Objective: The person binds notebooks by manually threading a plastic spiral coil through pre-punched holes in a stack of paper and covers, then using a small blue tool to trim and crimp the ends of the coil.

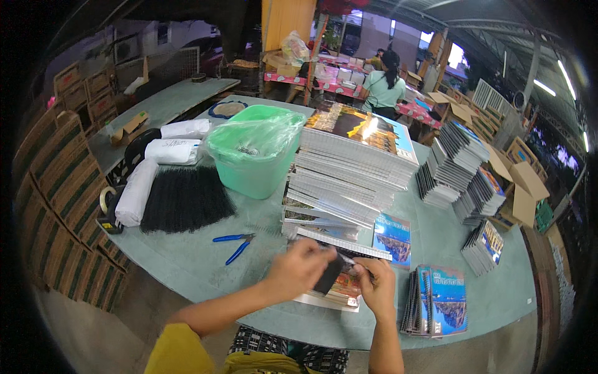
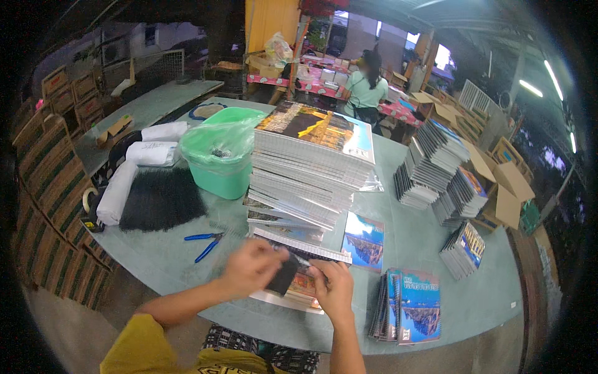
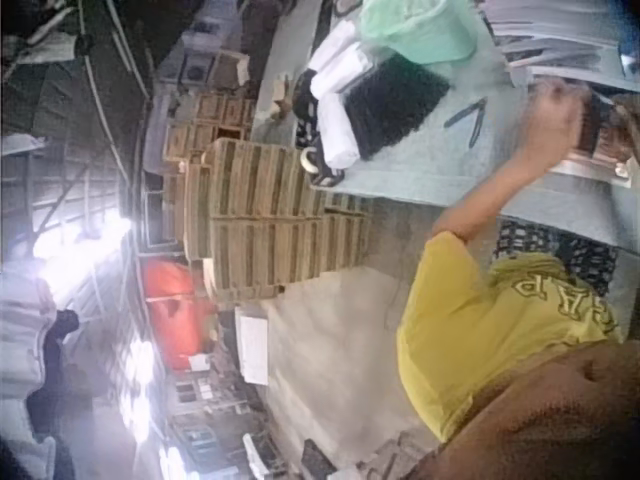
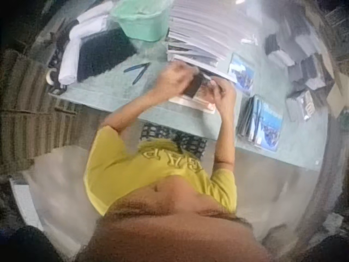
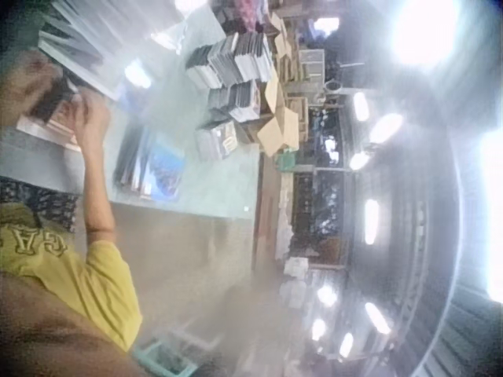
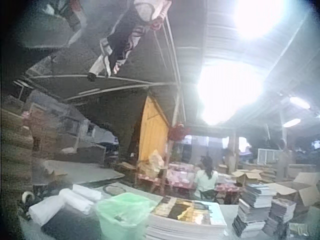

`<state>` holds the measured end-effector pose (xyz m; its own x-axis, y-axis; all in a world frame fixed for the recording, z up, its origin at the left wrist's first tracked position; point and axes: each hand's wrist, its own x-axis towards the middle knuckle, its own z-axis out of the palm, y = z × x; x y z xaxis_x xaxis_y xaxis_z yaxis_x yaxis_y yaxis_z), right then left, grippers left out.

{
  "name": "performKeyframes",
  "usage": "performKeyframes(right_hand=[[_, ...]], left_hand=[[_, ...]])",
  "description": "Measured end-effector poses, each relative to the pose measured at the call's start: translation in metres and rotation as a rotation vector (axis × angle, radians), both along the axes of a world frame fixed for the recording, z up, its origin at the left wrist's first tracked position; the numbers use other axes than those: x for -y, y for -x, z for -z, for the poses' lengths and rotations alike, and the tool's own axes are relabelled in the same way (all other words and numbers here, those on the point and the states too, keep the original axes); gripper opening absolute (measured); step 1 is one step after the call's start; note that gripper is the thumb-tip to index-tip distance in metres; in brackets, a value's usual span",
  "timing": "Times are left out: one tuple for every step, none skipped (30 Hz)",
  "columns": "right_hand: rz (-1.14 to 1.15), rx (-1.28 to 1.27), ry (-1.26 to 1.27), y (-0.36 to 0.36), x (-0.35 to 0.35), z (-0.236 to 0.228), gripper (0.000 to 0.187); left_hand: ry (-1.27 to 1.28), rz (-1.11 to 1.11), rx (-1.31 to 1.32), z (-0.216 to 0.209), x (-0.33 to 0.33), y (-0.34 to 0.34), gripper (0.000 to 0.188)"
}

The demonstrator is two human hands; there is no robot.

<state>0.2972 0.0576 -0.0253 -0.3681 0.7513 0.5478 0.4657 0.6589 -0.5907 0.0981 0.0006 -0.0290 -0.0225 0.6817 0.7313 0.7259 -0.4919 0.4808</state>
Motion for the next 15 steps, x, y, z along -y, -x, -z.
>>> performKeyframes(right_hand=[[0.010, -0.007, -0.011, -0.001, -0.002, 0.002, 0.009], [0.020, -0.014, -0.023, -0.002, -0.004, 0.003, 0.009], [0.038, -0.010, -0.034, -0.004, -0.005, 0.002, 0.009], [0.045, -0.010, -0.030, -0.004, -0.002, 0.002, 0.009], [0.053, -0.011, -0.025, -0.005, 0.000, 0.002, 0.009], [0.045, -0.008, -0.019, -0.003, 0.001, 0.004, 0.010], [0.047, -0.004, -0.041, -0.003, 0.001, 0.004, 0.010], [0.049, 0.000, -0.062, -0.002, 0.001, 0.005, 0.011], [0.061, 0.001, -0.096, -0.003, -0.001, 0.004, 0.012], [0.048, -0.057, -0.103, -0.006, -0.002, 0.004, 0.012], [0.034, -0.115, -0.109, -0.011, -0.002, 0.006, 0.013], [0.030, -0.176, -0.105, -0.017, 0.000, 0.011, 0.014], [0.003, -0.335, 0.092, -0.023, 0.001, 0.019, 0.014], [-0.024, -0.492, 0.289, -0.030, -0.001, 0.029, 0.013], [-0.052, -0.649, 0.481, -0.033, -0.003, 0.035, 0.013]], left_hand=[[0.099, 0.097, -0.124, 0.004, -0.001, -0.006, 0.033], [0.066, 0.153, -0.088, 0.004, -0.002, -0.001, 0.033], [-0.053, 0.071, 0.013, -0.011, -0.008, 0.001, 0.034], [-0.155, -0.022, 0.109, -0.029, -0.006, 0.003, 0.034], [-0.257, -0.114, 0.205, -0.037, -0.006, 0.004, 0.034], [-0.236, -0.104, 0.229, -0.036, -0.005, -0.002, 0.032], [-0.065, 0.014, 0.057, -0.022, -0.005, -0.006, 0.032], [0.108, 0.133, -0.114, 0.000, -0.007, -0.010, 0.032], [0.269, 0.260, -0.289, 0.002, -0.008, -0.014, 0.032], [0.246, 0.279, -0.216, 0.004, -0.007, -0.015, 0.030], [0.127, 0.192, -0.097, 0.002, -0.012, -0.014, 0.029], [0.022, 0.115, 0.020, -0.017, -0.016, -0.012, 0.029], [-0.079, 0.029, 0.140, -0.030, -0.016, -0.012, 0.029], [-0.127, -0.080, 0.322, -0.035, -0.015, -0.018, 0.029], [0.003, 0.030, 0.126, -0.029, -0.015, -0.022, 0.030]])
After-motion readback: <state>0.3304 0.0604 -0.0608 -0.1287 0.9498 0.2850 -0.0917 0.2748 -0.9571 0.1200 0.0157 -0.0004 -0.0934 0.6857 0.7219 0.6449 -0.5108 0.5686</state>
